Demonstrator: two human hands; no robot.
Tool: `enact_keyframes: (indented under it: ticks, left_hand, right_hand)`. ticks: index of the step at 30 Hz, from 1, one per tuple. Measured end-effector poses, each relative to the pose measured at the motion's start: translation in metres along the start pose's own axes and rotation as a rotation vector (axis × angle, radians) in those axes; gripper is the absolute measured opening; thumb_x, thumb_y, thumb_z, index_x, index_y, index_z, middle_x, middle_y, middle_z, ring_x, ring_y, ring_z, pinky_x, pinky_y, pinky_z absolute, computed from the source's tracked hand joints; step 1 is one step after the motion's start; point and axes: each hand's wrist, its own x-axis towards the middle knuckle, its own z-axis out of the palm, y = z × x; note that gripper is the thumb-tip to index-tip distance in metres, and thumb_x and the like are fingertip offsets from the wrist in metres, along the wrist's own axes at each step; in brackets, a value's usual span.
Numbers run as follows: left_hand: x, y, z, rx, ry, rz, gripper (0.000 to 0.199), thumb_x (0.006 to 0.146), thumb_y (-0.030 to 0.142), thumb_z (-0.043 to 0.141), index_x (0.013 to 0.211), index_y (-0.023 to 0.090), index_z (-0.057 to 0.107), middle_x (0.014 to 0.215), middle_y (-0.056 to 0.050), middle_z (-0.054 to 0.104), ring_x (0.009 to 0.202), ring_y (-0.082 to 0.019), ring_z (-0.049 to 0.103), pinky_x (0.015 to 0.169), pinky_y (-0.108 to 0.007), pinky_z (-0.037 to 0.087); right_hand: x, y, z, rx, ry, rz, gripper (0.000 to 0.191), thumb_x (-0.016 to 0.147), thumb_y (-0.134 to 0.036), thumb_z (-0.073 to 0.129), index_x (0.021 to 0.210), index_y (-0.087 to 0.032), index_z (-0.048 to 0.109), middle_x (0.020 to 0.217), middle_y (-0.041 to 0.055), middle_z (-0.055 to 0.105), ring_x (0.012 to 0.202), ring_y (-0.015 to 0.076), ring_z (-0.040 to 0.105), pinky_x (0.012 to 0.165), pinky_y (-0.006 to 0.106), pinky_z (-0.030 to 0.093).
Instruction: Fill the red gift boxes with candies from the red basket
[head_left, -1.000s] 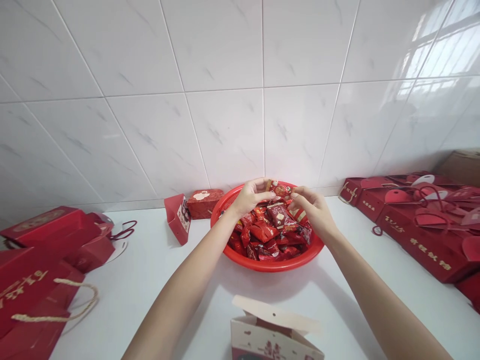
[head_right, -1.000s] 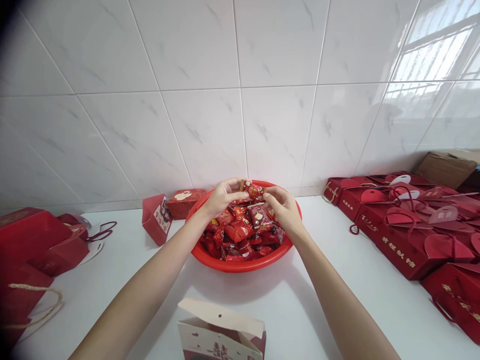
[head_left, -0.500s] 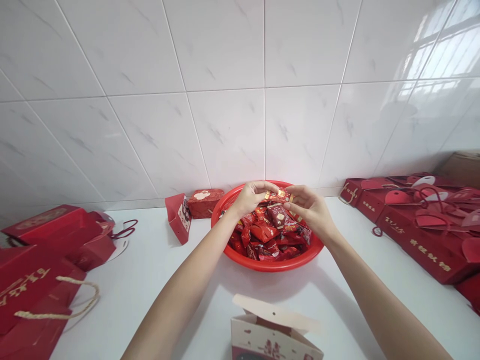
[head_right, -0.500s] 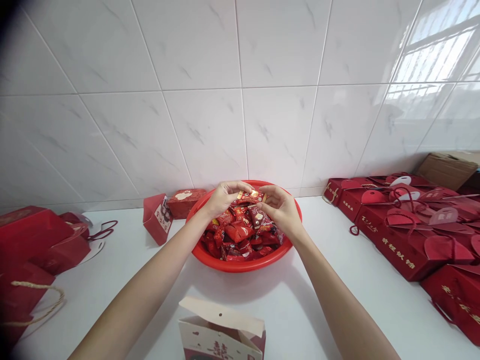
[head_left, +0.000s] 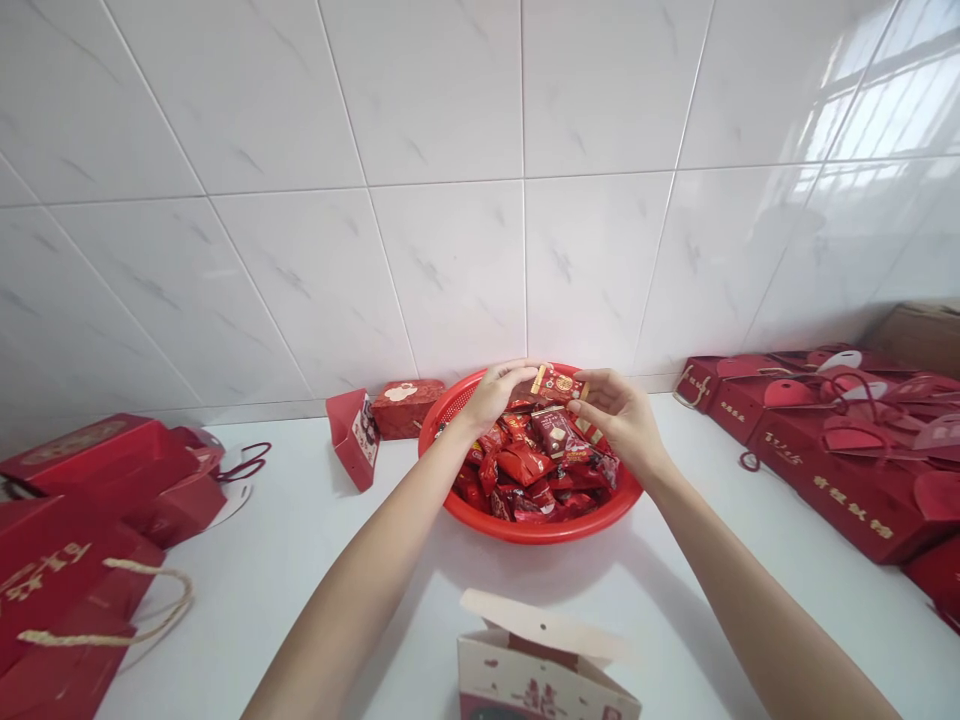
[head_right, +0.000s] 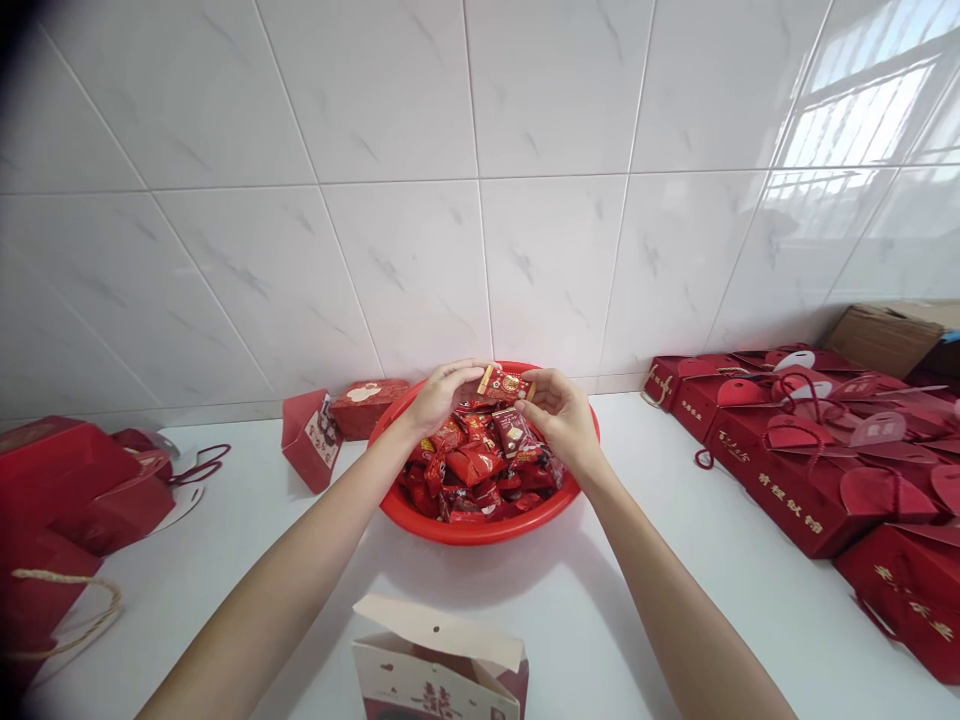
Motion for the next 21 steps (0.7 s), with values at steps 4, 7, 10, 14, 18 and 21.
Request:
enact_keyframes:
  ticks: [4, 7, 10, 14, 18, 21]
  left_hand:
    - [-0.003, -0.001, -0.001, 0.050, -0.018, 0.011, 0.031, 0.069, 0.036, 0.079, 0.091, 0.014, 0.076, 0.089, -0.004, 0.076, 0.085, -0.019, 0.068, 0.083, -0.032, 0.051]
    - [-0.005, -0.003, -0.001, 0.071, -0.112, -0.013, 0.038, 0.070, 0.037, 0.081, 0.099, 0.013, 0.074, 0.091, -0.006, 0.076, 0.084, -0.019, 0.069, 0.082, -0.033, 0.053]
    - [-0.003, -0.006, 0.001, 0.135, -0.125, -0.016, 0.036, 0.082, 0.037, 0.071, 0.109, 0.013, 0.072, 0.099, -0.009, 0.076, 0.088, -0.021, 0.071, 0.084, -0.035, 0.055]
    - [0.001, -0.014, -0.003, 0.711, -0.059, -0.178, 0.032, 0.094, 0.020, 0.047, 0.116, 0.016, 0.070, 0.104, -0.009, 0.077, 0.092, -0.019, 0.073, 0.085, -0.030, 0.056]
    - [-0.001, -0.024, -0.014, 1.061, -0.142, -0.341, 0.020, 0.077, 0.018, 0.068, 0.095, 0.021, 0.077, 0.096, -0.007, 0.078, 0.096, -0.025, 0.072, 0.087, -0.031, 0.054]
    - [-0.001, -0.027, -0.017, 1.199, -0.216, -0.409, 0.037, 0.066, 0.027, 0.079, 0.103, 0.027, 0.076, 0.109, -0.006, 0.076, 0.108, -0.030, 0.068, 0.093, -0.035, 0.051]
  right_hand:
    - [-0.001, -0.002, 0.001, -0.140, 0.015, -0.024, 0.036, 0.076, -0.040, 0.076, 0.106, -0.023, 0.063, 0.096, 0.0051, 0.072, 0.081, 0.0212, 0.067, 0.075, 0.037, 0.055]
    - [-0.002, -0.003, 0.004, -0.338, 0.011, -0.073, 0.040, 0.075, -0.036, 0.075, 0.112, -0.023, 0.065, 0.106, 0.0067, 0.072, 0.089, 0.0241, 0.067, 0.079, 0.039, 0.054]
    - [-0.002, -0.005, 0.007, -0.391, -0.011, -0.081, 0.034, 0.077, -0.035, 0.072, 0.108, -0.023, 0.067, 0.106, 0.0064, 0.073, 0.096, 0.0258, 0.067, 0.087, 0.040, 0.051]
    - [-0.002, -0.010, 0.007, -0.206, 0.075, 0.093, 0.034, 0.078, -0.045, 0.070, 0.102, -0.021, 0.067, 0.090, 0.0059, 0.075, 0.083, 0.0229, 0.068, 0.078, 0.037, 0.052]
    - [0.001, -0.014, 0.004, 0.031, 0.148, 0.282, 0.030, 0.075, -0.046, 0.068, 0.090, -0.021, 0.066, 0.079, 0.0039, 0.073, 0.068, 0.0177, 0.063, 0.067, 0.031, 0.051]
    - [0.004, -0.013, 0.003, 0.182, 0.166, 0.379, 0.020, 0.071, -0.039, 0.064, 0.079, -0.021, 0.061, 0.072, 0.0021, 0.071, 0.055, 0.0145, 0.056, 0.053, 0.027, 0.046]
